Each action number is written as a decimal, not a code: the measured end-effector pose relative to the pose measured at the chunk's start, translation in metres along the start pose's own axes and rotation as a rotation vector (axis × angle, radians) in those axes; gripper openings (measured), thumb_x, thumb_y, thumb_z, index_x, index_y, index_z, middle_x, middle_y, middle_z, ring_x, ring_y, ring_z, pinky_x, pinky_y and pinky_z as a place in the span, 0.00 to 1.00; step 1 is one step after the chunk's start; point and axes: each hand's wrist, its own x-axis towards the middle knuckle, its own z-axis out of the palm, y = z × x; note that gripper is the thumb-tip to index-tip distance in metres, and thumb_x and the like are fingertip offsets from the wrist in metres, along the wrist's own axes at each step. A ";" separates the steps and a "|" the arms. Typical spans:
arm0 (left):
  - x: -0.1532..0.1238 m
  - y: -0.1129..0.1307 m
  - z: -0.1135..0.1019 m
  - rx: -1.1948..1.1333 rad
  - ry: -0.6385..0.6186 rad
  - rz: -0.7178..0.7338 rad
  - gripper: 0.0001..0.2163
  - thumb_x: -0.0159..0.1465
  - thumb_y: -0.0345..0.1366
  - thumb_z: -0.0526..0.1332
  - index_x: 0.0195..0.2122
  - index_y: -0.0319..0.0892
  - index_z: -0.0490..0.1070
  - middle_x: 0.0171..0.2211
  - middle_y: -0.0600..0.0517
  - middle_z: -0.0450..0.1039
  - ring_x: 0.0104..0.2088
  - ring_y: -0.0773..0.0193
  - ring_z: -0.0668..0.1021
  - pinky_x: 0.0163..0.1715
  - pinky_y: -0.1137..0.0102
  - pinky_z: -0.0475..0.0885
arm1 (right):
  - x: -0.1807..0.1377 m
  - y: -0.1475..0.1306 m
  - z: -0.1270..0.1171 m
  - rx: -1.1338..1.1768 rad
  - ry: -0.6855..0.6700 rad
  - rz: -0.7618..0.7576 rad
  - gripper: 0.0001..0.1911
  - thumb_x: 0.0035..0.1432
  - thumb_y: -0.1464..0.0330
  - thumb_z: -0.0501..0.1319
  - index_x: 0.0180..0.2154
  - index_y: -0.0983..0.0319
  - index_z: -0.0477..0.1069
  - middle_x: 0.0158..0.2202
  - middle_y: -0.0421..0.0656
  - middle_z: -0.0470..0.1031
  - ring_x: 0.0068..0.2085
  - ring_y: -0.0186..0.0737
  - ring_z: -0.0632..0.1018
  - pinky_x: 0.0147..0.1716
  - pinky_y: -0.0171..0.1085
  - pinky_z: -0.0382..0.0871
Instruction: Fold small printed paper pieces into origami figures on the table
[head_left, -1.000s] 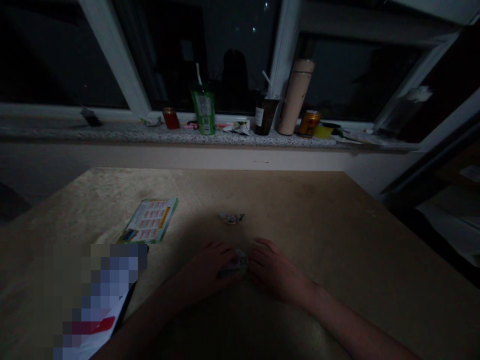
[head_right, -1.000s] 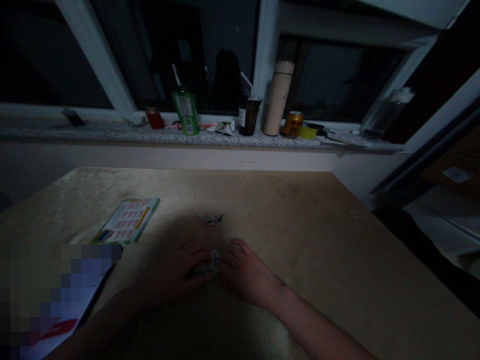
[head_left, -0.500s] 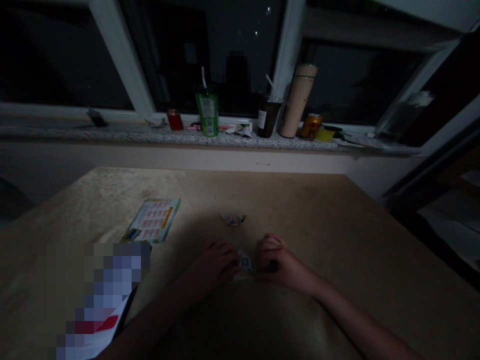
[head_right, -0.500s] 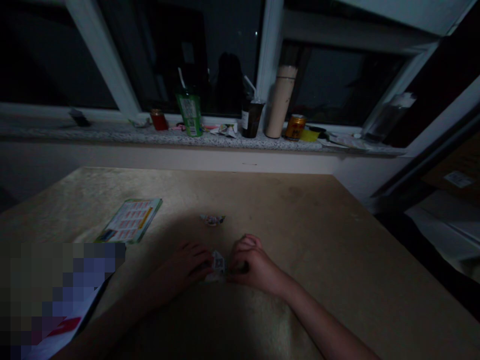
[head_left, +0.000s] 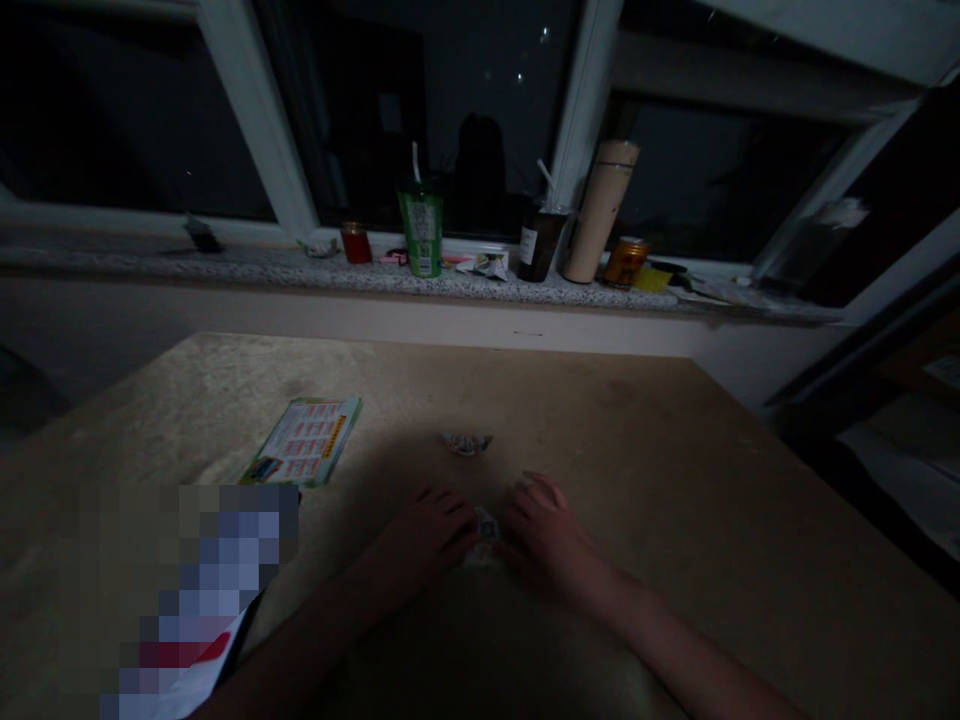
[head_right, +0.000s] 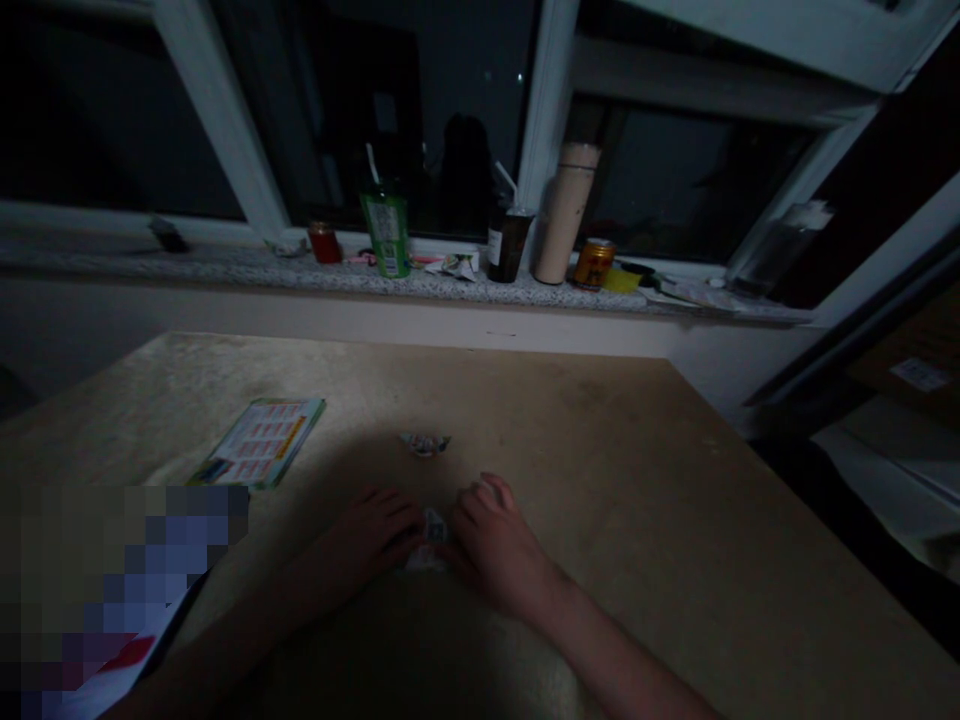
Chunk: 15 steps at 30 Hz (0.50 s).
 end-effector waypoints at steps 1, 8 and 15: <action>0.001 0.000 0.001 0.012 0.000 0.001 0.07 0.70 0.35 0.53 0.38 0.43 0.70 0.38 0.53 0.74 0.40 0.58 0.74 0.44 0.62 0.62 | 0.002 -0.004 0.002 -0.071 -0.013 -0.020 0.07 0.60 0.63 0.60 0.34 0.61 0.68 0.34 0.43 0.70 0.42 0.43 0.71 0.57 0.50 0.53; 0.001 -0.001 0.007 0.078 0.005 -0.011 0.07 0.70 0.34 0.53 0.41 0.40 0.70 0.38 0.50 0.74 0.40 0.56 0.74 0.44 0.61 0.62 | 0.011 -0.009 0.011 -0.214 -0.070 -0.169 0.03 0.62 0.69 0.57 0.36 0.60 0.69 0.33 0.43 0.72 0.40 0.43 0.71 0.55 0.49 0.54; 0.003 0.002 0.008 0.115 -0.009 -0.037 0.09 0.70 0.32 0.51 0.41 0.39 0.70 0.39 0.48 0.75 0.40 0.55 0.75 0.44 0.61 0.64 | 0.015 -0.007 0.018 -0.077 -0.080 -0.039 0.05 0.64 0.68 0.56 0.35 0.63 0.68 0.32 0.44 0.73 0.39 0.42 0.72 0.45 0.42 0.60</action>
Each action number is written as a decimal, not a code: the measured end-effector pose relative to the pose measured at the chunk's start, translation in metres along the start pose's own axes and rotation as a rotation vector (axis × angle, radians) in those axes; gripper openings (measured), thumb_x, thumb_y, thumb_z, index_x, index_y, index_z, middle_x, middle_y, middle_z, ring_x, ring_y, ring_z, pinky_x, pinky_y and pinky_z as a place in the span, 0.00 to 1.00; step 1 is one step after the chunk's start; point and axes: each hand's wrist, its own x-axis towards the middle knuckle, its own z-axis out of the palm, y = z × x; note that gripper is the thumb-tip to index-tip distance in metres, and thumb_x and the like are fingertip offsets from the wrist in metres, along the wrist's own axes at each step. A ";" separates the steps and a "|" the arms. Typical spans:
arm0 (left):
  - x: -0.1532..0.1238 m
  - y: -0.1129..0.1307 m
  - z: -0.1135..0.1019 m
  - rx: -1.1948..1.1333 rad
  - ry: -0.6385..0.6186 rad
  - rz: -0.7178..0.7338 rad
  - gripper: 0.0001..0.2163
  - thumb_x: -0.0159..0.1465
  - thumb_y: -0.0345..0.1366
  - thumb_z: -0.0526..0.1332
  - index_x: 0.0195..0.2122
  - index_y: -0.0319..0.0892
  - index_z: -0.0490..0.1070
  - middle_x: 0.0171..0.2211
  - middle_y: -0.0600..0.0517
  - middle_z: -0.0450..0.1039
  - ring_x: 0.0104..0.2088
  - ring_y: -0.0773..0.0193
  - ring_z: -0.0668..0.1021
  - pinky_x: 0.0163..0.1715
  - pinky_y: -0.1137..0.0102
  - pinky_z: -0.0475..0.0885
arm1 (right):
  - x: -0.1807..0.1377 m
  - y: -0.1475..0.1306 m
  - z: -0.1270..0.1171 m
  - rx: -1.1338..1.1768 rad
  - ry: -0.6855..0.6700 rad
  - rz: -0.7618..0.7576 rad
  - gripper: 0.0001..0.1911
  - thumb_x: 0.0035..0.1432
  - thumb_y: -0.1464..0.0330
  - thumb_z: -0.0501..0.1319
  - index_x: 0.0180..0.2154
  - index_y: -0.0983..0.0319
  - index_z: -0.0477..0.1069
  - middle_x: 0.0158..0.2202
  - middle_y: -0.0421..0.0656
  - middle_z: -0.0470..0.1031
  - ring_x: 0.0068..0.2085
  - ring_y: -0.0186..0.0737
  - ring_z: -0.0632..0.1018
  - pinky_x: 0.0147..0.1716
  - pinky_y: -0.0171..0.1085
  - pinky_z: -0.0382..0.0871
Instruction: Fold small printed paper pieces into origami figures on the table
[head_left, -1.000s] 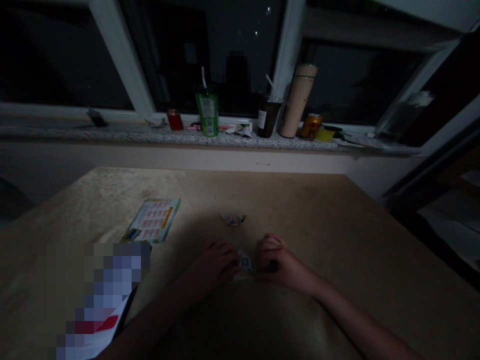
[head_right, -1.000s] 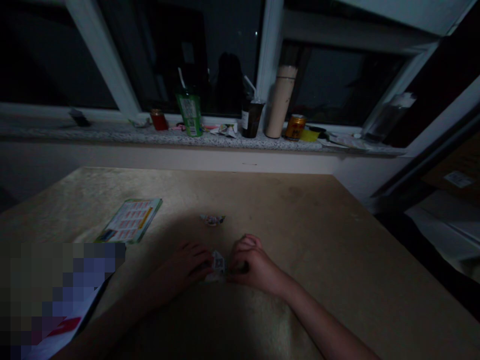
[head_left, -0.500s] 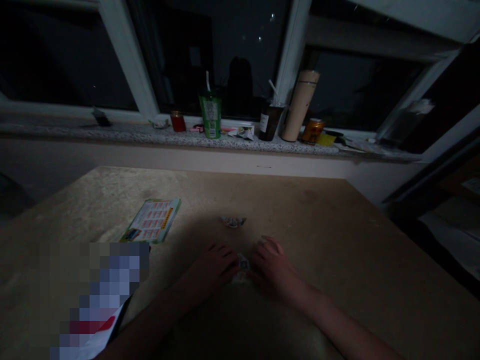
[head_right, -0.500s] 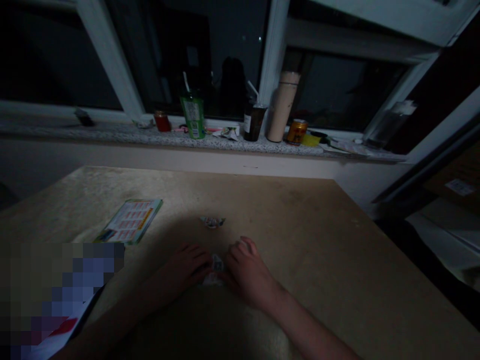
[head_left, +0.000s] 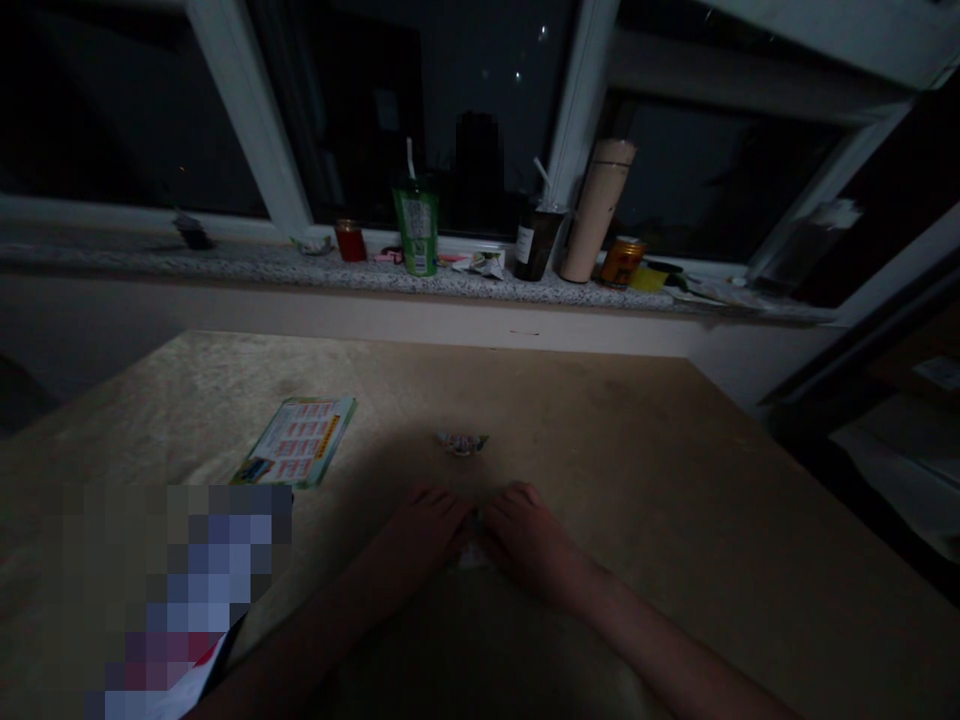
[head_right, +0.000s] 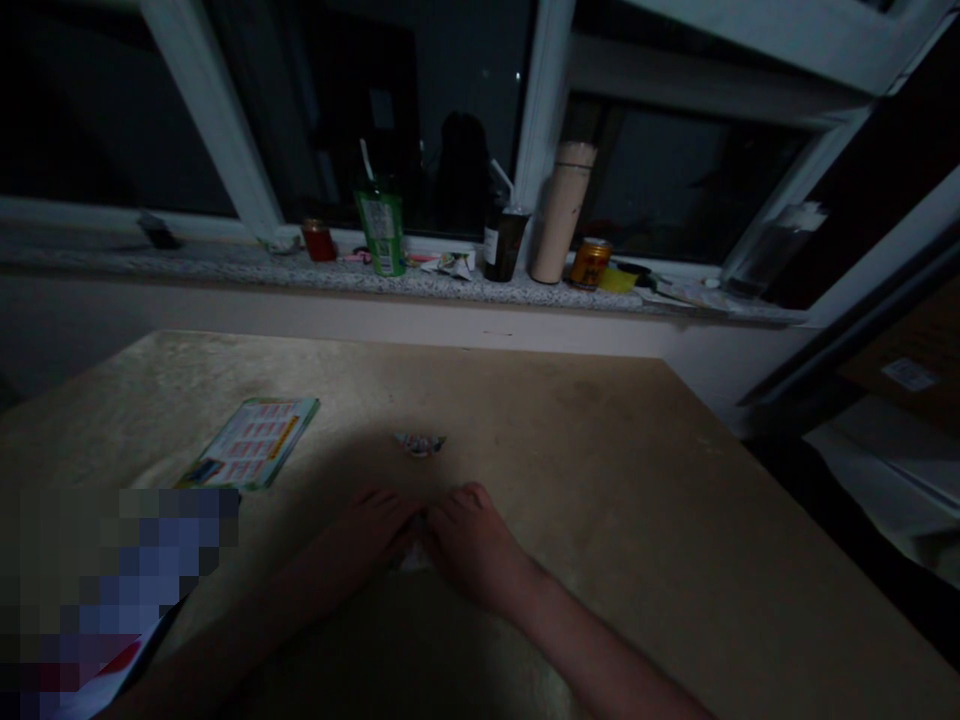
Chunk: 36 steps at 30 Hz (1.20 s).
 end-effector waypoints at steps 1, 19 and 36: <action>0.001 0.000 0.001 0.007 -0.004 -0.004 0.09 0.70 0.31 0.51 0.41 0.39 0.70 0.39 0.48 0.75 0.40 0.55 0.75 0.44 0.61 0.64 | 0.001 0.000 -0.001 0.017 -0.001 0.010 0.06 0.64 0.69 0.56 0.35 0.63 0.68 0.33 0.44 0.73 0.38 0.42 0.73 0.45 0.42 0.59; 0.004 0.006 0.006 0.117 -0.066 -0.064 0.12 0.67 0.23 0.52 0.48 0.39 0.69 0.44 0.47 0.74 0.44 0.56 0.75 0.45 0.61 0.65 | -0.023 -0.018 -0.004 -0.106 0.110 -0.266 0.10 0.62 0.69 0.58 0.45 0.61 0.71 0.47 0.44 0.74 0.52 0.43 0.69 0.59 0.43 0.56; 0.003 0.006 0.005 0.131 -0.018 -0.055 0.14 0.67 0.27 0.56 0.53 0.42 0.65 0.43 0.49 0.75 0.43 0.57 0.75 0.45 0.63 0.65 | -0.031 -0.016 -0.014 0.099 0.131 -0.101 0.17 0.61 0.72 0.56 0.52 0.58 0.69 0.54 0.44 0.71 0.59 0.43 0.66 0.61 0.53 0.53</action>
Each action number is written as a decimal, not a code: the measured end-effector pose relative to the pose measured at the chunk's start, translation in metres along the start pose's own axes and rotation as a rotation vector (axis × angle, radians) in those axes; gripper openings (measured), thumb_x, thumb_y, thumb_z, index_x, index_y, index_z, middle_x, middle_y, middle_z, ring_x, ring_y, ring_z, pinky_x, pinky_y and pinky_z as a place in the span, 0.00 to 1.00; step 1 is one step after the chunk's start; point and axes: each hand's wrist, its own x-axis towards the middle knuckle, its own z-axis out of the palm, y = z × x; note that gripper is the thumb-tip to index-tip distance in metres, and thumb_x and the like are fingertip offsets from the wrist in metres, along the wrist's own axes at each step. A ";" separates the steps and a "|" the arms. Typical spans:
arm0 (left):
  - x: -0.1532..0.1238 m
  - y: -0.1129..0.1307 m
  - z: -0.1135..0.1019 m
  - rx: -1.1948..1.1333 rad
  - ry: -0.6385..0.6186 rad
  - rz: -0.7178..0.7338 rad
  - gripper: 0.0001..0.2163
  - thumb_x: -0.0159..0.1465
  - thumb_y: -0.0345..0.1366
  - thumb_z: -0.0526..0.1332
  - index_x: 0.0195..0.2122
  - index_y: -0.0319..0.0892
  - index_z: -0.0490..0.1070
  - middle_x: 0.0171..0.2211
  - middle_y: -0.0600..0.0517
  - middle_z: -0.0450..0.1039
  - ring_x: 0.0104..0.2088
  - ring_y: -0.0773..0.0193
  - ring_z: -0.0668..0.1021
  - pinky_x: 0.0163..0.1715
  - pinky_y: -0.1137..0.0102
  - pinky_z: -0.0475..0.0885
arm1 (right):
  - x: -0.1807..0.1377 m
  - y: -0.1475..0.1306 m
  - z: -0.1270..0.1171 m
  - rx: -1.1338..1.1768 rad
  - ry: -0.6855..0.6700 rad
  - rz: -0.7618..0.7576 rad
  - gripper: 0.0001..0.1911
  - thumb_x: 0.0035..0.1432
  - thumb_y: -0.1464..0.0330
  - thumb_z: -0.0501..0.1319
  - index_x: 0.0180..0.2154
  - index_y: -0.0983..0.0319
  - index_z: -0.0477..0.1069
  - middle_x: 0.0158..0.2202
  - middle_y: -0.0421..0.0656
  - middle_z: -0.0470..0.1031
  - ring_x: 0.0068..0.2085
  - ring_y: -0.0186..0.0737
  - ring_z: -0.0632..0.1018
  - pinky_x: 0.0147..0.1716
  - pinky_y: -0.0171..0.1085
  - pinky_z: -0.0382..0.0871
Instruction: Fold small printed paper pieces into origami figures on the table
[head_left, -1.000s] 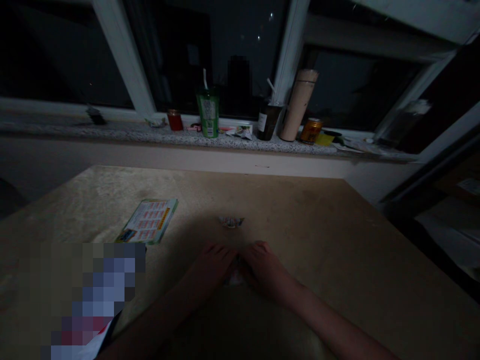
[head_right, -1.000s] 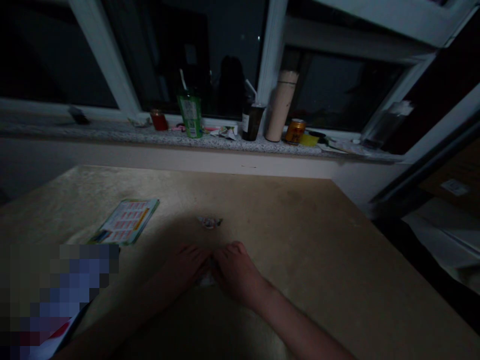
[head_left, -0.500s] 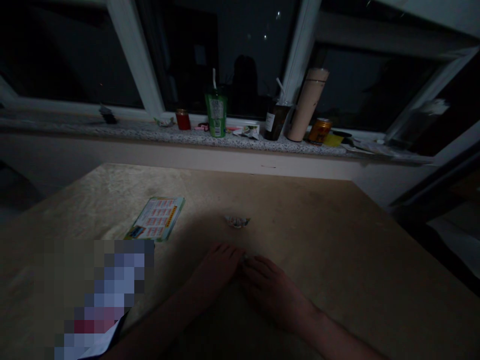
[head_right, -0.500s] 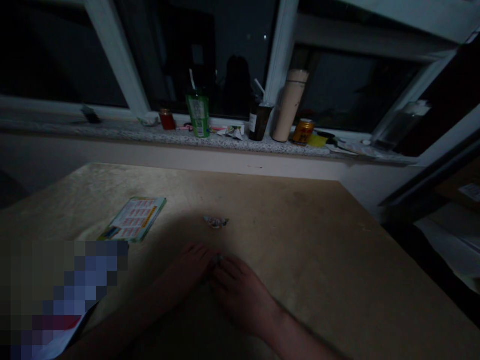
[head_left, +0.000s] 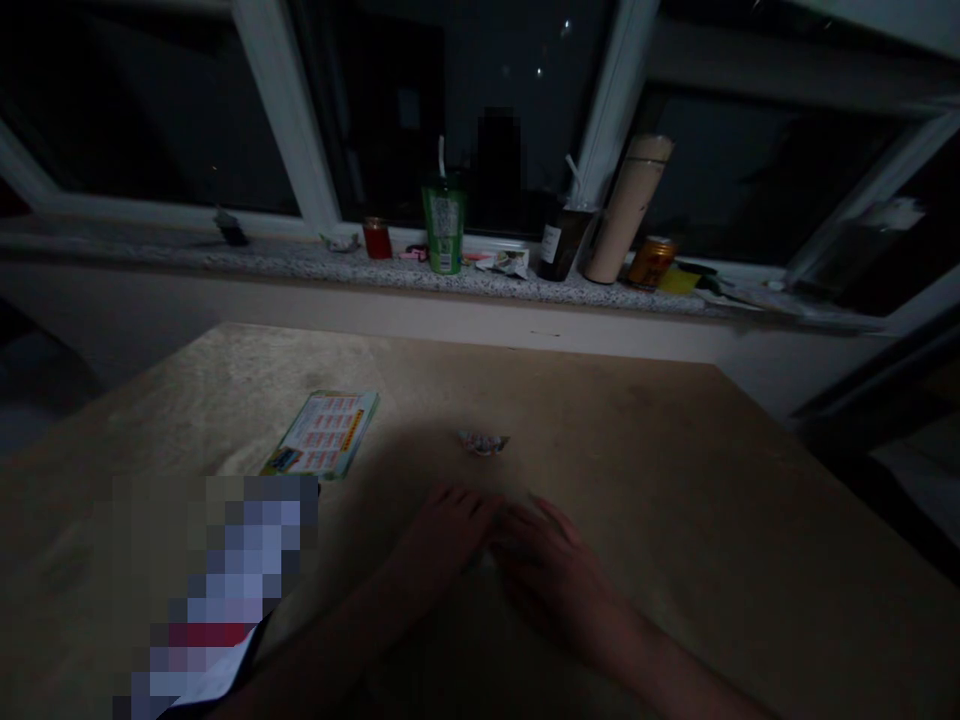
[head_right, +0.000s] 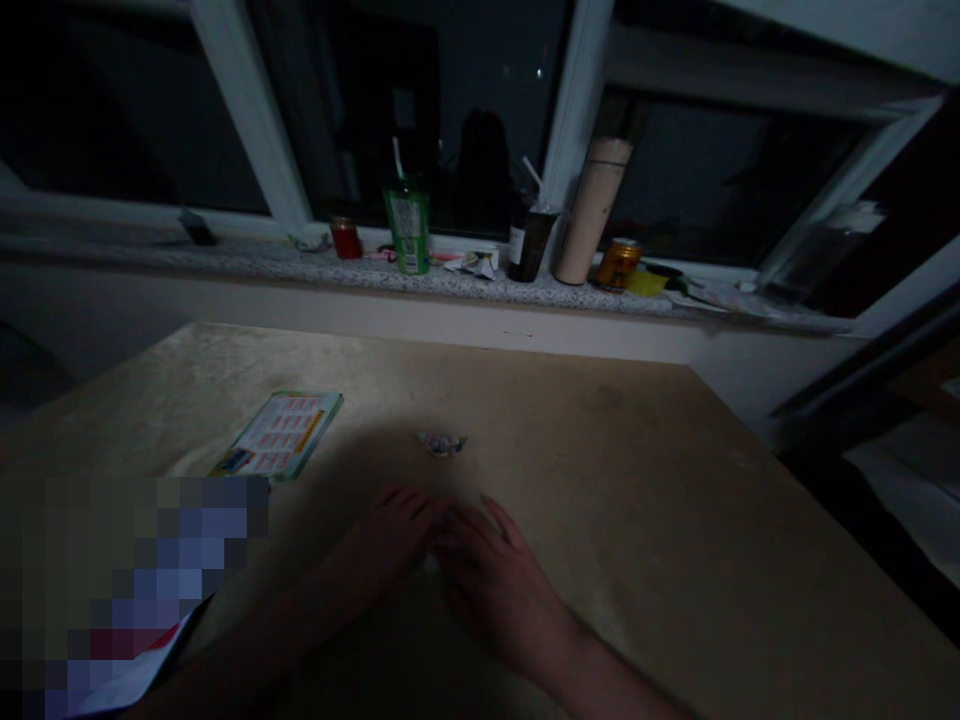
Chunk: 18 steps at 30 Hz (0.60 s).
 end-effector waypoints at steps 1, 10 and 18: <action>0.000 0.001 -0.002 0.006 0.003 -0.006 0.14 0.67 0.27 0.56 0.53 0.42 0.66 0.42 0.49 0.75 0.43 0.57 0.75 0.45 0.62 0.65 | 0.000 0.000 -0.003 0.000 -0.018 0.006 0.17 0.61 0.71 0.55 0.52 0.58 0.69 0.55 0.45 0.70 0.59 0.44 0.65 0.61 0.54 0.52; -0.051 0.061 0.000 0.061 0.148 -0.008 0.21 0.66 0.42 0.53 0.57 0.35 0.64 0.54 0.41 0.69 0.51 0.50 0.72 0.49 0.60 0.65 | 0.000 0.002 -0.010 0.050 -0.073 0.030 0.17 0.61 0.70 0.58 0.51 0.56 0.70 0.53 0.44 0.72 0.60 0.45 0.65 0.63 0.58 0.42; -0.069 0.069 0.017 0.070 -0.001 -0.049 0.38 0.60 0.58 0.53 0.58 0.26 0.64 0.58 0.31 0.60 0.56 0.38 0.67 0.52 0.56 0.63 | 0.000 0.004 -0.010 0.078 -0.025 0.046 0.17 0.63 0.72 0.56 0.52 0.52 0.69 0.51 0.40 0.73 0.57 0.42 0.68 0.62 0.57 0.47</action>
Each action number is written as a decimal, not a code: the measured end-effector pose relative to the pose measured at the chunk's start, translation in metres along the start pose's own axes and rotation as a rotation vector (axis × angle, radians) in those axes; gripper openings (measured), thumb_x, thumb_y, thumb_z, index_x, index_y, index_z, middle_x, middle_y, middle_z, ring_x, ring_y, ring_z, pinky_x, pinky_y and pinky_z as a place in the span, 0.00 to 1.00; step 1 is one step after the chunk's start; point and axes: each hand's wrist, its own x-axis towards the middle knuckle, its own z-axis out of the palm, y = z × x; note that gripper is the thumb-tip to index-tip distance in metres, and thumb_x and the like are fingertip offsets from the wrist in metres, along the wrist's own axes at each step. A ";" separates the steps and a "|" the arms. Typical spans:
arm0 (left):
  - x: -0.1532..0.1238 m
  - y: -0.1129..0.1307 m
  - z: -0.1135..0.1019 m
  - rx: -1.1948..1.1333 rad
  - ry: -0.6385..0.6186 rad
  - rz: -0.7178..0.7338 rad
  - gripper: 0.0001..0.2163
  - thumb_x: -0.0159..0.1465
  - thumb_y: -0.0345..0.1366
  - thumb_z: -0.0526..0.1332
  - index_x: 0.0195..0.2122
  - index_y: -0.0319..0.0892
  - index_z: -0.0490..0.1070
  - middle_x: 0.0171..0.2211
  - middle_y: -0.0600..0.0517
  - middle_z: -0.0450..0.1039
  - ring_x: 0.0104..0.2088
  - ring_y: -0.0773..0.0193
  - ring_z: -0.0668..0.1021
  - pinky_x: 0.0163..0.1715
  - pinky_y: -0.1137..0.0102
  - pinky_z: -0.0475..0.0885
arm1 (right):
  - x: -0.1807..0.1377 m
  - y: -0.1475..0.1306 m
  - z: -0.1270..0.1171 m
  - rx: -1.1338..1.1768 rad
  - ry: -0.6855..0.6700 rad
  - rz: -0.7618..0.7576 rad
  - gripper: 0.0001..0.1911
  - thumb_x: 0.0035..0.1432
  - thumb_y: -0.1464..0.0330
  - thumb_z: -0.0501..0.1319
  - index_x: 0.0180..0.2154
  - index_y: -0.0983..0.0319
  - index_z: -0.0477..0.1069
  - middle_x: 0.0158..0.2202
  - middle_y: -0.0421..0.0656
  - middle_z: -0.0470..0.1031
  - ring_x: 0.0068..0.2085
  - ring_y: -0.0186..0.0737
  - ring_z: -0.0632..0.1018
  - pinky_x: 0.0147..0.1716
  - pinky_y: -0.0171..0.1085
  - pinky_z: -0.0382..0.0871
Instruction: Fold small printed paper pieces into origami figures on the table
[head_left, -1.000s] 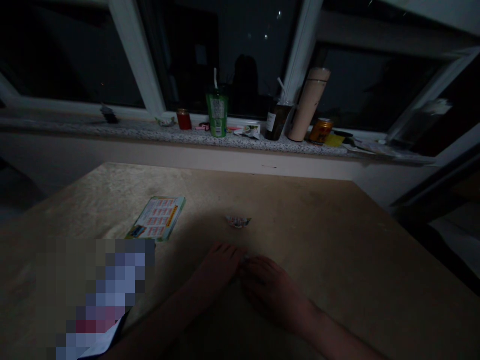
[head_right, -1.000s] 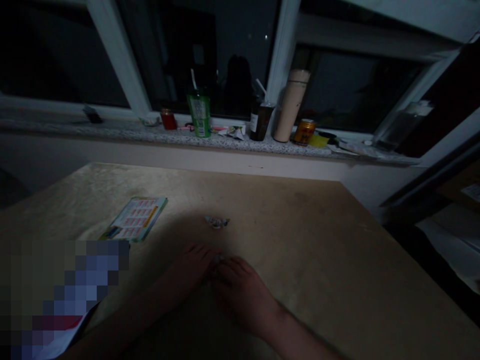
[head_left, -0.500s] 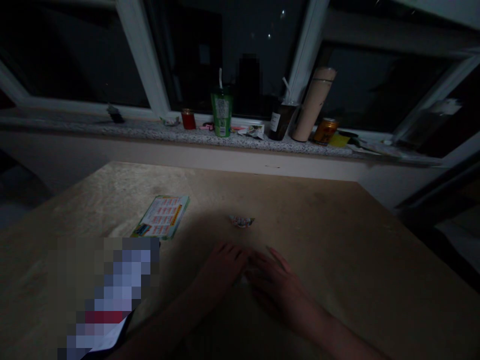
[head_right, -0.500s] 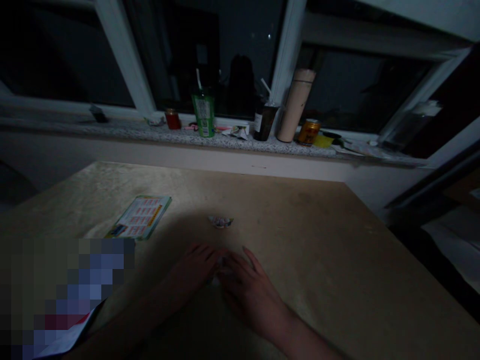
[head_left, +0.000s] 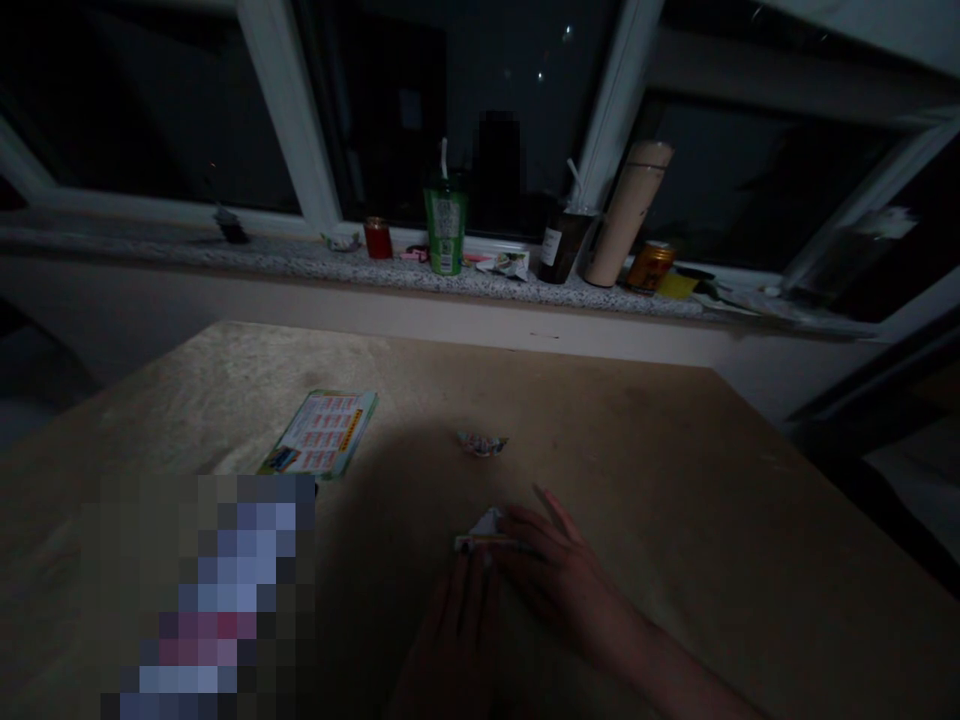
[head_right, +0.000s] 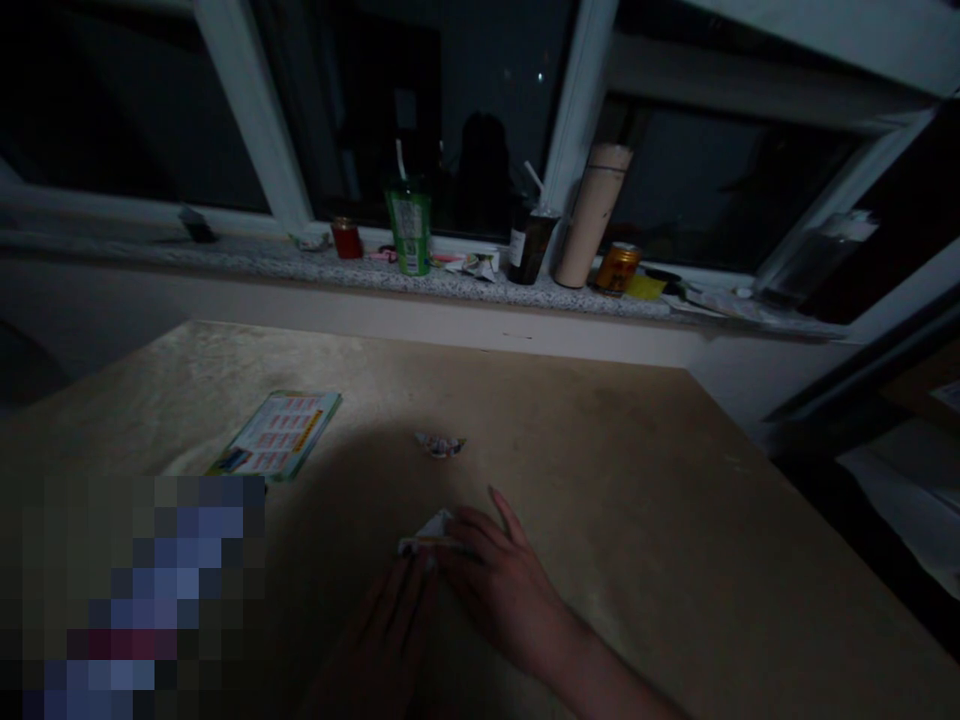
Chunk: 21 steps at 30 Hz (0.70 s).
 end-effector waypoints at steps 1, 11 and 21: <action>0.001 -0.001 -0.002 -0.016 -0.019 0.000 0.38 0.60 0.58 0.53 0.58 0.26 0.63 0.58 0.30 0.60 0.56 0.37 0.67 0.53 0.55 0.63 | 0.000 0.001 0.001 0.001 -0.007 -0.001 0.16 0.63 0.72 0.56 0.51 0.52 0.69 0.51 0.40 0.73 0.57 0.41 0.68 0.62 0.57 0.47; 0.008 -0.005 -0.014 -0.082 -0.091 0.010 0.39 0.59 0.60 0.54 0.59 0.27 0.62 0.58 0.29 0.58 0.56 0.35 0.66 0.52 0.54 0.65 | 0.000 0.001 0.002 0.006 0.006 -0.012 0.16 0.63 0.71 0.57 0.51 0.53 0.70 0.52 0.43 0.71 0.57 0.42 0.68 0.61 0.56 0.49; 0.009 -0.010 -0.018 -0.083 -0.122 -0.032 0.42 0.57 0.62 0.55 0.58 0.26 0.63 0.58 0.30 0.59 0.56 0.39 0.67 0.51 0.56 0.67 | -0.006 0.004 -0.001 -0.082 0.041 -0.033 0.11 0.61 0.69 0.58 0.44 0.58 0.74 0.57 0.47 0.66 0.61 0.47 0.63 0.60 0.59 0.50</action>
